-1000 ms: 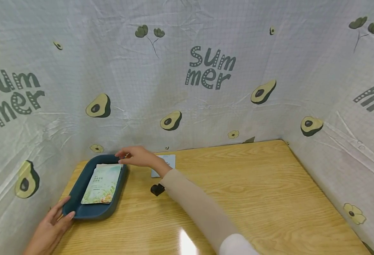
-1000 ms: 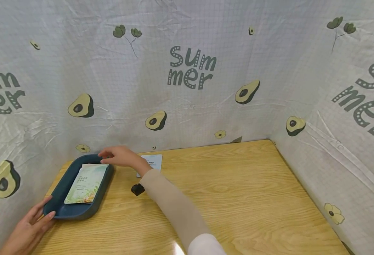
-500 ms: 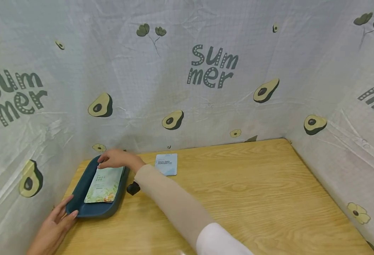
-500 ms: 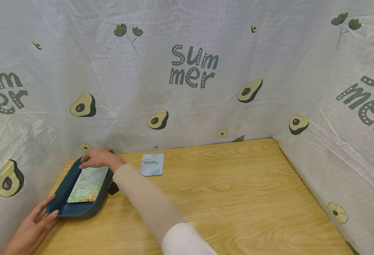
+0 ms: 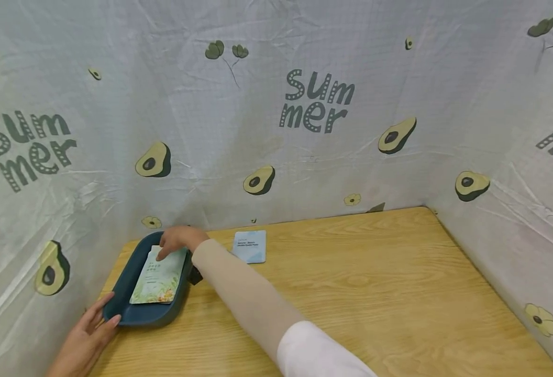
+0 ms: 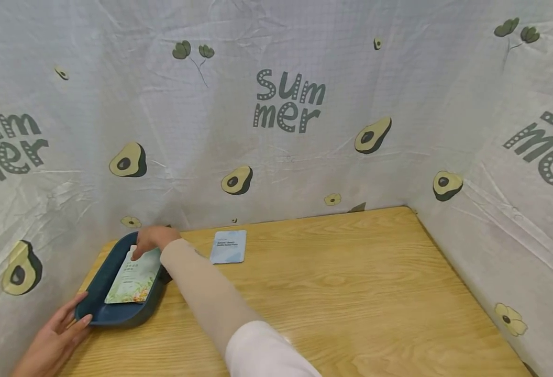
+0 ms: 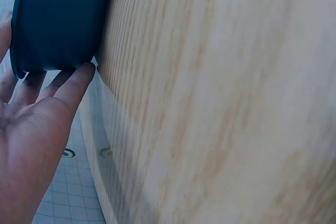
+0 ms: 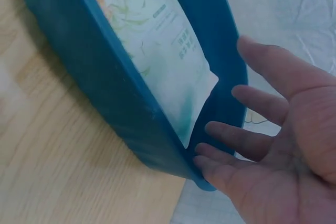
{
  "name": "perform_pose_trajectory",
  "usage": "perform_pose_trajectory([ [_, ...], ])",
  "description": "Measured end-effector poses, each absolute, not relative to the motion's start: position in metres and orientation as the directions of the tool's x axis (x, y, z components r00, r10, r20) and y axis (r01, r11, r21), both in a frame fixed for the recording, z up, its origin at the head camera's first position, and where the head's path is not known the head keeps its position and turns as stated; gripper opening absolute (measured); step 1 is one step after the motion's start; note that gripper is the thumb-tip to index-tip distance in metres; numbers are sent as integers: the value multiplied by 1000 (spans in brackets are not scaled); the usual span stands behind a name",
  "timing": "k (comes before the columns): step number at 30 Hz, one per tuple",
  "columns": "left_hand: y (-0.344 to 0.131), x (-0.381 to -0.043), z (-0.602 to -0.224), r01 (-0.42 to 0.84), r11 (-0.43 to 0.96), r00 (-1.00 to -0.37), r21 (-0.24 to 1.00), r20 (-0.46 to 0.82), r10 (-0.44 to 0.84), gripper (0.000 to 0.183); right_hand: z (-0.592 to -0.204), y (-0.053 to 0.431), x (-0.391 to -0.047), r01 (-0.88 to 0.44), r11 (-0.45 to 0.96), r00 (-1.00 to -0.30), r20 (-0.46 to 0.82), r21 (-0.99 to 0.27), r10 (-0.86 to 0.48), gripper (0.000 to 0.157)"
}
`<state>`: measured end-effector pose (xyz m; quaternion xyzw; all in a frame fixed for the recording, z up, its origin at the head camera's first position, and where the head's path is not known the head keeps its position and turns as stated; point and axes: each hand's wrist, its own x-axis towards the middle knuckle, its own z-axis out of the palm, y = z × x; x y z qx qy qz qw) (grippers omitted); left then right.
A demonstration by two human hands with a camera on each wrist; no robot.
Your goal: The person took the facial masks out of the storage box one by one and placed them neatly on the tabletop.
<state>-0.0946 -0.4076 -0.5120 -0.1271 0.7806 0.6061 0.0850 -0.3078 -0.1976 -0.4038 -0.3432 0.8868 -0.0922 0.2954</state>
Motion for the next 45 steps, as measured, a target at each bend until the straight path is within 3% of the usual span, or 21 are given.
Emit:
perform_pose_trajectory([
  [9,-404,-90,-516,-300,203,-954,932,-288,-88,82,-414,-199,-298,-443,839,-642,-542,-316,-543,69],
  [15,-405,-90,-510,-273,168,-961,947,-262,-86,83,-422,-204,-303,-417,814,-638,-508,-404,-579,68],
  [22,-408,-91,-512,-225,120,-974,967,-222,-40,77,-426,-202,-306,-481,764,-624,-445,-430,-643,58],
  [26,-410,-90,-515,-192,121,-981,974,-190,-29,75,-427,-201,-301,-443,713,-593,-418,-543,-688,55],
  [34,-411,-90,-516,-218,130,-976,967,-215,-39,77,-424,-192,-292,-181,573,-523,-416,-799,-744,57],
  [39,-411,-90,-516,-219,117,-976,969,-215,-44,77,-428,-191,-290,-197,485,-467,-353,-852,-811,43],
  [45,-409,-87,-516,-214,124,-977,969,-210,-44,76,-440,-193,-278,-204,432,-464,-302,-879,-833,39],
])
